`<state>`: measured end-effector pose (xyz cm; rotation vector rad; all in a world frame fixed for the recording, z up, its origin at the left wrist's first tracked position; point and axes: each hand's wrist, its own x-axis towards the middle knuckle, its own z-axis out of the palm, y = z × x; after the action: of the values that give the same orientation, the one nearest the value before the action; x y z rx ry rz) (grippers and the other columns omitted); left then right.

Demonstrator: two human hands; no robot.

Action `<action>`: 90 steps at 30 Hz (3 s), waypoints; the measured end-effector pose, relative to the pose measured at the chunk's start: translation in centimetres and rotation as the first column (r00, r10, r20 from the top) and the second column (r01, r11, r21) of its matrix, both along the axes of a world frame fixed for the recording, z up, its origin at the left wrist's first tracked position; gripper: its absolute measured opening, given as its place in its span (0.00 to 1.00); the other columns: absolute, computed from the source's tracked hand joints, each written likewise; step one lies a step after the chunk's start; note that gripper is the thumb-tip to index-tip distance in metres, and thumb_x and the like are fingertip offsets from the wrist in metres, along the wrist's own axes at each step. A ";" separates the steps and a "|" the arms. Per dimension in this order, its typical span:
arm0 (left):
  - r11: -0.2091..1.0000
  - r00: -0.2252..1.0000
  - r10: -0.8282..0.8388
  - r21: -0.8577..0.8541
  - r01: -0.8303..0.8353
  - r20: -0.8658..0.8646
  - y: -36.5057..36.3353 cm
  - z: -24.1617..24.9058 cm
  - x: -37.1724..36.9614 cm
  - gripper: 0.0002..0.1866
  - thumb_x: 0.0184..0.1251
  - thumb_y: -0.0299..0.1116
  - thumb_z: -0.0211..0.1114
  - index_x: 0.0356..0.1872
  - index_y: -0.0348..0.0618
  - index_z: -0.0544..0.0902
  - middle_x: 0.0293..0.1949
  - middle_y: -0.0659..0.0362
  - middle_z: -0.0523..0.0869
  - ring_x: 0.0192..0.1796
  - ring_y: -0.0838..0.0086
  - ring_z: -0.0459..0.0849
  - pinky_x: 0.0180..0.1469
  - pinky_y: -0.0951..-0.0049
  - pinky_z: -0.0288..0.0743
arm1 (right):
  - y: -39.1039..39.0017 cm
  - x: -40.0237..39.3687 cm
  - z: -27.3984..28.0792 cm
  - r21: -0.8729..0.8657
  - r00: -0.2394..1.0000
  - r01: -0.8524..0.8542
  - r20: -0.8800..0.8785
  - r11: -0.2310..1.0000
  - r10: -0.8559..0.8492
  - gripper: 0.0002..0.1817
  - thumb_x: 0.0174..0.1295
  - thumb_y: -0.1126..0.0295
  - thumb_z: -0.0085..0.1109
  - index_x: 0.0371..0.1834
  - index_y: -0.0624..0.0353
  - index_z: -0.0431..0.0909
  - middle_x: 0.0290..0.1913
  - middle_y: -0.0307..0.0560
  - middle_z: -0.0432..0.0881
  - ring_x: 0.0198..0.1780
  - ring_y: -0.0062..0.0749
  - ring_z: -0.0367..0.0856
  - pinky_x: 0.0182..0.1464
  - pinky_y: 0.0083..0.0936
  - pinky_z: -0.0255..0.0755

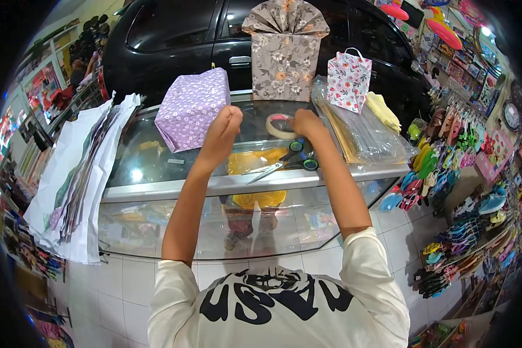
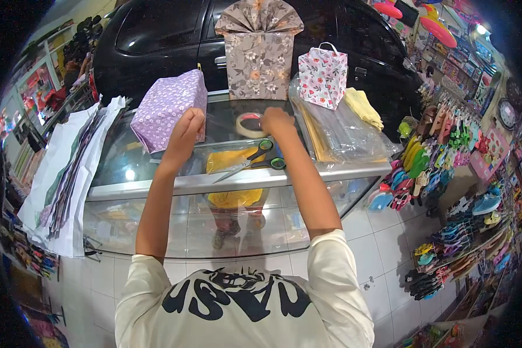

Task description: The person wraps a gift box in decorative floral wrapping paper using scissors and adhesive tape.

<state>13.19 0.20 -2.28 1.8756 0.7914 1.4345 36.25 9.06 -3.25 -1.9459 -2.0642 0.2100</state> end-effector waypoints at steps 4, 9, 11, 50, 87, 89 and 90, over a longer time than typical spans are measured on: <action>0.994 0.996 0.079 -0.070 -0.081 -0.037 1.1 -2.2 -0.8 0.10 0.74 0.36 0.48 0.36 0.41 0.73 0.29 0.64 0.73 0.33 0.82 0.72 0.37 0.80 0.69 | -6.0 1.7 -0.4 0.176 0.987 -0.156 -0.008 0.972 0.160 0.19 0.61 0.59 0.53 0.51 0.59 0.72 0.58 0.56 0.69 0.63 0.49 0.66 0.59 0.50 0.65; 0.986 0.984 0.124 -0.132 -0.106 0.132 -1.2 -3.2 0.1 0.10 0.74 0.35 0.48 0.37 0.40 0.73 0.35 0.62 0.77 0.37 0.81 0.76 0.39 0.79 0.74 | -12.5 4.9 0.3 0.052 0.779 -0.627 0.035 0.777 0.626 0.19 0.57 0.70 0.58 0.53 0.60 0.74 0.65 0.55 0.64 0.66 0.49 0.63 0.64 0.36 0.62; 0.985 0.978 0.123 -0.143 -0.099 0.167 -1.9 -3.8 0.2 0.09 0.74 0.35 0.48 0.38 0.40 0.73 0.39 0.60 0.78 0.39 0.81 0.77 0.40 0.79 0.74 | -13.0 4.6 1.5 -0.022 0.735 -0.678 -0.033 0.735 0.677 0.20 0.57 0.73 0.57 0.54 0.60 0.74 0.65 0.55 0.63 0.65 0.48 0.64 0.64 0.35 0.63; 0.994 0.972 0.081 -0.086 -0.064 0.220 -3.3 -5.8 -0.1 0.04 0.74 0.29 0.47 0.42 0.43 0.69 0.42 0.60 0.79 0.40 0.82 0.77 0.40 0.82 0.69 | -3.7 -4.1 15.4 -0.491 0.454 -0.650 0.361 0.580 0.815 0.41 0.34 0.65 0.73 0.61 0.48 0.74 0.45 0.52 0.81 0.44 0.39 0.79 0.46 0.30 0.73; 0.984 0.939 0.007 -0.171 0.055 0.344 -3.3 -5.5 0.3 0.02 0.74 0.28 0.47 0.40 0.41 0.68 0.30 0.64 0.73 0.32 0.85 0.68 0.36 0.84 0.63 | -6.1 -3.6 14.9 -0.360 0.420 -0.800 0.239 0.481 0.876 0.29 0.40 0.74 0.70 0.53 0.51 0.80 0.35 0.45 0.85 0.30 0.30 0.78 0.35 0.25 0.71; 0.984 0.938 0.005 -0.170 0.058 0.346 -3.2 -5.6 0.2 0.02 0.74 0.28 0.47 0.40 0.42 0.68 0.30 0.65 0.72 0.32 0.86 0.67 0.35 0.85 0.63 | -5.3 -3.5 14.4 -0.369 0.437 -0.787 0.231 0.494 0.869 0.30 0.39 0.72 0.72 0.53 0.50 0.80 0.36 0.45 0.85 0.31 0.30 0.78 0.35 0.25 0.71; 0.985 0.937 -0.008 -0.161 0.068 0.349 -3.0 -5.8 0.2 0.02 0.73 0.28 0.47 0.40 0.42 0.68 0.30 0.65 0.72 0.32 0.86 0.67 0.35 0.85 0.62 | -5.2 -3.5 14.3 -0.373 0.447 -0.781 0.227 0.501 0.865 0.31 0.39 0.71 0.73 0.53 0.50 0.80 0.36 0.45 0.84 0.31 0.31 0.78 0.35 0.25 0.71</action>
<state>13.39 -2.84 -8.06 1.4459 0.6753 1.5629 32.70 3.86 11.07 -0.8579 -3.2706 0.2659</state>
